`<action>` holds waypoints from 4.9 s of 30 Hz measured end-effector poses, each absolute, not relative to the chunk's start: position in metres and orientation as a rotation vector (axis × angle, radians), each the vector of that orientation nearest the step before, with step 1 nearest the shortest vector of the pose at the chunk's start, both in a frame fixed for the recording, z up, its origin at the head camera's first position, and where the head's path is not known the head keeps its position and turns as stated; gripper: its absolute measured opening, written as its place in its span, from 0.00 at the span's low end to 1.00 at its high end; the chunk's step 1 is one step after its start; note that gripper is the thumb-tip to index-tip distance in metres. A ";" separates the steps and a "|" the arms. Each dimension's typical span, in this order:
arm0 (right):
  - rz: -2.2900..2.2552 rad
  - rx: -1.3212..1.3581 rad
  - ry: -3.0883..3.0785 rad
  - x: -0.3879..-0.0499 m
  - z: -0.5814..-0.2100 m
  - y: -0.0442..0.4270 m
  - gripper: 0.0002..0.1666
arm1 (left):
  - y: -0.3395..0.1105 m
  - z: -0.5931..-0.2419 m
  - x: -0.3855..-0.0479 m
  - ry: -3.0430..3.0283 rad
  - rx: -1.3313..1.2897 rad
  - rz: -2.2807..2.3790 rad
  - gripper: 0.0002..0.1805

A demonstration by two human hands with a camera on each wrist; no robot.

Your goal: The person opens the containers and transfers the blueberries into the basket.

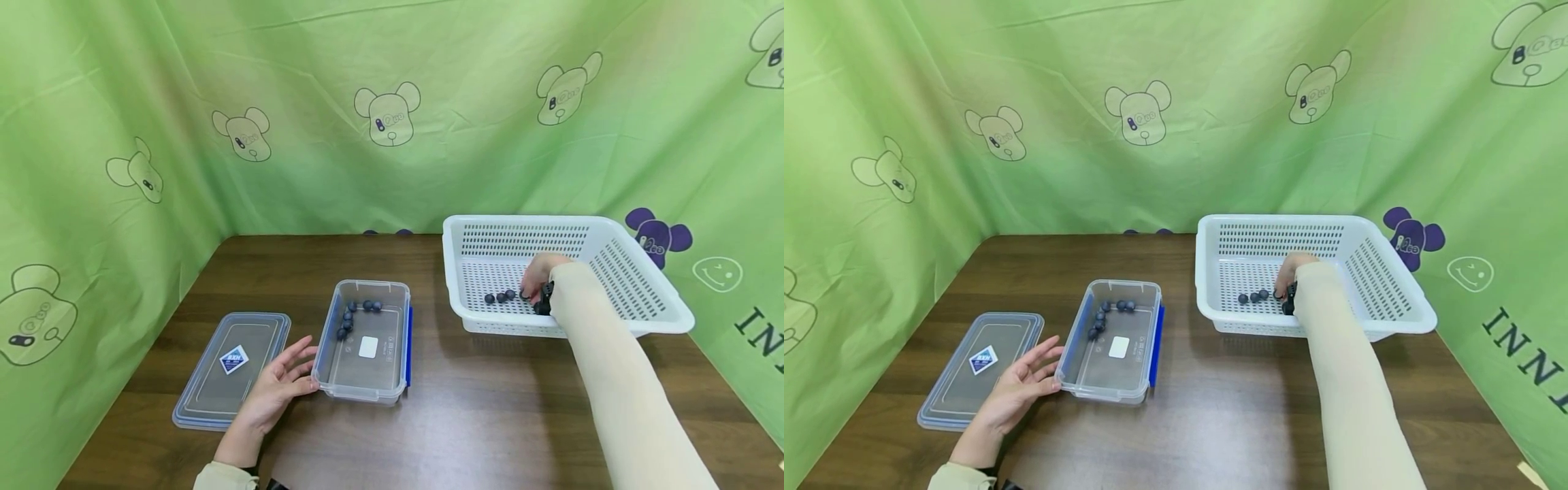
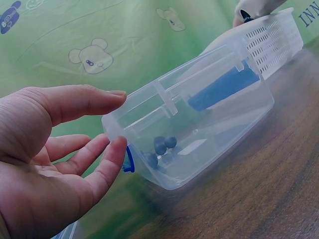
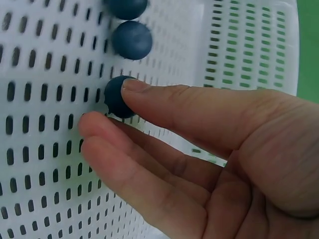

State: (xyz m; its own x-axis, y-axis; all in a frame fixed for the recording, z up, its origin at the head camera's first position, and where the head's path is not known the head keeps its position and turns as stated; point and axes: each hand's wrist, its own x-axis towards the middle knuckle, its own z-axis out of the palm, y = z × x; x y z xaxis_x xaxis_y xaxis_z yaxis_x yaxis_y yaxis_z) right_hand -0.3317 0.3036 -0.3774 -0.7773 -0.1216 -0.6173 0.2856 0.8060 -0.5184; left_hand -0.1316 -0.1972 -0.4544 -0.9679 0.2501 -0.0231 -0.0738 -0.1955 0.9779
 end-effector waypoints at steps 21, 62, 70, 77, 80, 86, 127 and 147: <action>-1.024 0.038 2.248 -0.332 -0.365 0.302 0.09 | -0.198 -0.456 -0.132 1.839 0.225 2.274 0.46; -1.130 -0.414 2.212 -0.296 -0.369 0.065 0.13 | -0.198 -0.455 -0.131 1.858 0.215 2.267 0.46; -0.971 -0.391 2.367 -0.295 -0.378 0.048 0.05 | -0.197 -0.454 -0.131 1.859 0.214 2.272 0.46; -0.868 -0.333 2.440 -0.298 -0.378 0.039 0.06 | -0.197 -0.453 -0.130 1.870 0.211 2.268 0.46; -0.830 -0.333 2.448 -0.298 -0.379 0.036 0.04 | -0.197 -0.453 -0.130 1.871 0.210 2.266 0.46; -0.858 -0.333 2.393 -0.296 -0.383 0.033 0.02 | -0.196 -0.453 -0.130 1.859 0.206 2.272 0.46; -1.212 -0.203 2.045 -0.285 -0.414 0.006 0.09 | -0.197 -0.454 -0.129 1.862 0.224 2.271 0.45; -1.512 -0.225 1.793 -0.299 -0.389 0.044 0.14 | -0.197 -0.454 -0.129 1.868 0.222 2.272 0.46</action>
State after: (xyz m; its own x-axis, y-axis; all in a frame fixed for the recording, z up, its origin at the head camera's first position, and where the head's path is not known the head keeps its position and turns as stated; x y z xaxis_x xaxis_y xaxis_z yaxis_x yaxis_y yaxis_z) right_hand -0.2988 0.0436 -0.3892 -0.6913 -0.5781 -0.4335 0.3297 0.2815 -0.9011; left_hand -0.1291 -0.1975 -0.4543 -0.9704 0.2413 -0.0061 -0.0526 -0.1869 0.9810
